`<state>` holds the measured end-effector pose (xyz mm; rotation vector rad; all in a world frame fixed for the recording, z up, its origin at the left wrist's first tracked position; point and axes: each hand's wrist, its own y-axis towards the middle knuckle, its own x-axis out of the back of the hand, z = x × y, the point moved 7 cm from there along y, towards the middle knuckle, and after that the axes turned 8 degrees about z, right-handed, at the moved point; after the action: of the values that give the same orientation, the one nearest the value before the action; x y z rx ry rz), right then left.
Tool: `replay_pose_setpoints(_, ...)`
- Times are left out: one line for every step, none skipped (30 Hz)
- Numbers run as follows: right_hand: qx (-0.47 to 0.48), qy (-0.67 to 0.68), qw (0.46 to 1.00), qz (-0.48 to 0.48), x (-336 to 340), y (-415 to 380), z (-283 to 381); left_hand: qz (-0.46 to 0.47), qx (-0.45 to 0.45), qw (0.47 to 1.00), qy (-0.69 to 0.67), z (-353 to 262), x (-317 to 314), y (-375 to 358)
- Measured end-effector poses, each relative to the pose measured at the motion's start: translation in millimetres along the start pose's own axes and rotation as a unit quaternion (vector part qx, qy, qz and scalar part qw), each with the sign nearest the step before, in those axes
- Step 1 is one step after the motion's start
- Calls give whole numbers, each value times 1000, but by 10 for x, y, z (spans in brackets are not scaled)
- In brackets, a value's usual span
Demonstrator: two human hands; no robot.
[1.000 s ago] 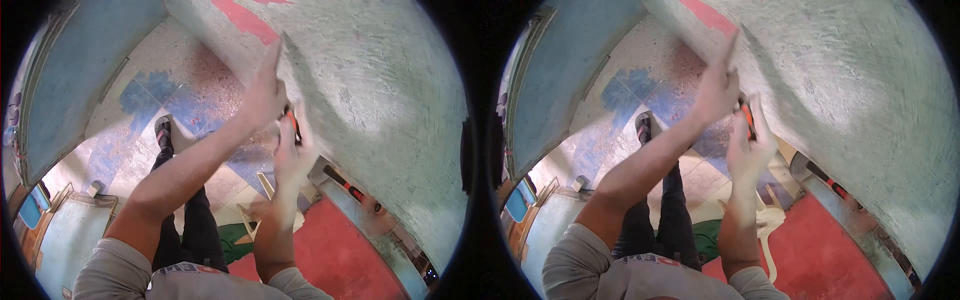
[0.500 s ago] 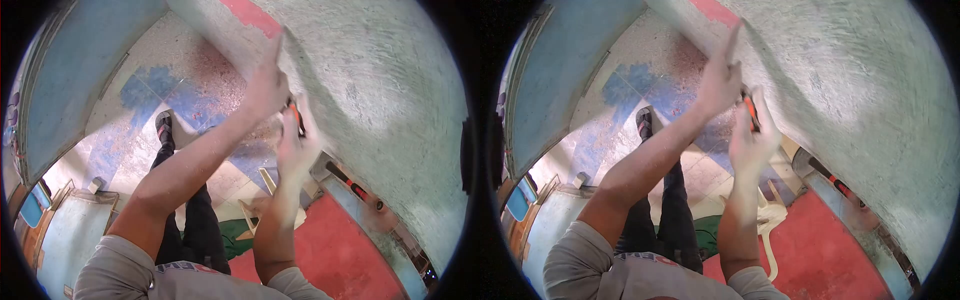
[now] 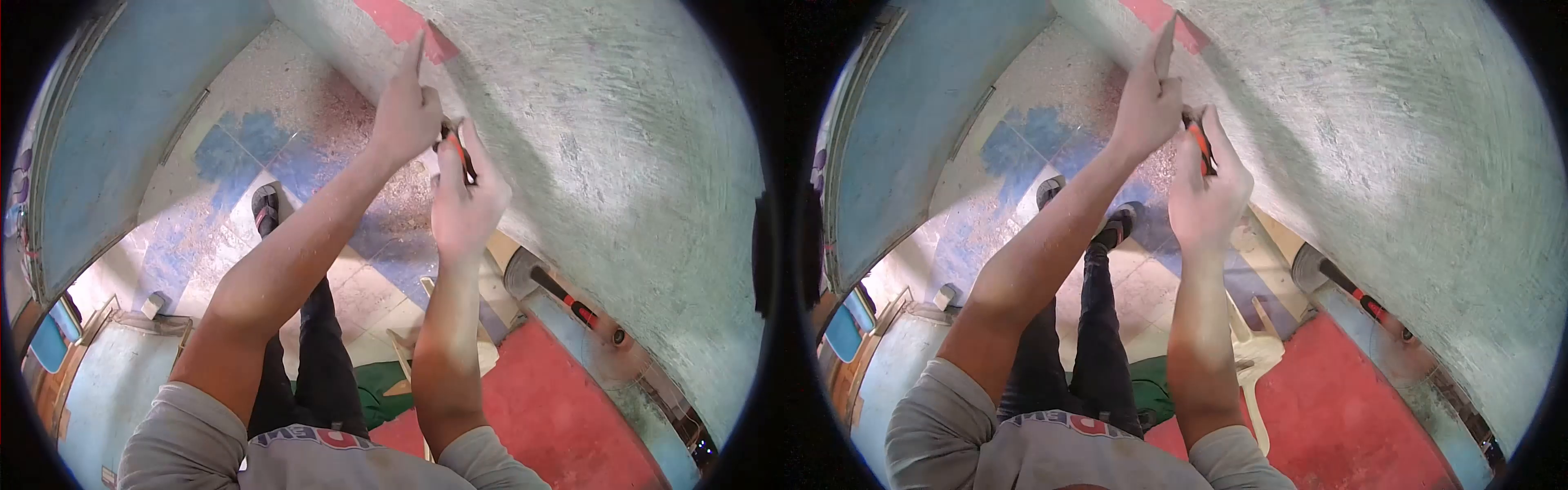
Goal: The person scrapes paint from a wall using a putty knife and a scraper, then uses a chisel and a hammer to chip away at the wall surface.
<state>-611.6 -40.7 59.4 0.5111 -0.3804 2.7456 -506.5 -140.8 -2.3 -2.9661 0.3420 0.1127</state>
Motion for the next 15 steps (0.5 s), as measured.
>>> replay_pose_setpoints(-14,16,1000,-6,-3,-12,2,7,-3,1000,-7,-31,-7,-8)
replay_pose_setpoints(-40,44,998,-21,92,-155,10,12,-37,999,11,-119,-123,-122)
replay_pose_setpoints(-67,71,995,-34,202,-317,20,12,-58,998,29,-201,-193,-210)
replay_pose_setpoints(-92,97,990,-47,289,-433,15,10,-80,996,47,-282,-264,-300)
replay_pose_setpoints(-51,90,993,-55,361,-491,-10,5,-91,994,64,-345,-327,-365)
replay_pose_setpoints(-41,71,996,-41,342,-447,54,0,-102,992,79,-383,-375,-390)
replay_pose_setpoints(-33,50,998,-29,313,-391,141,-16,-128,987,99,-376,-322,-325)
replay_pose_setpoints(-25,28,999,-18,278,-330,178,-15,-107,992,69,-277,-244,-212)
replay_pose_setpoints(14,-10,1000,-12,197,-204,184,-15,-86,995,39,-190,-140,-99)
replay_pose_setpoints(22,-6,1000,-8,205,-158,164,-4,-53,998,27,-198,-123,-93)
replay_pose_setpoints(32,3,999,-5,197,-112,158,7,-19,1000,16,-212,-105,-90)
replay_pose_setpoints(36,15,999,-7,235,-138,172,17,14,1000,5,-227,-87,-91)
replay_pose_setpoints(40,27,999,-9,273,-165,188,9,-23,998,53,-301,-181,-185)
replay_pose_setpoints(16,45,999,-25,380,-308,206,-9,-70,994,84,-355,-265,-242)
replay_pose_setpoints(-7,62,997,-39,480,-450,238,-29,-116,986,116,-408,-351,-309)
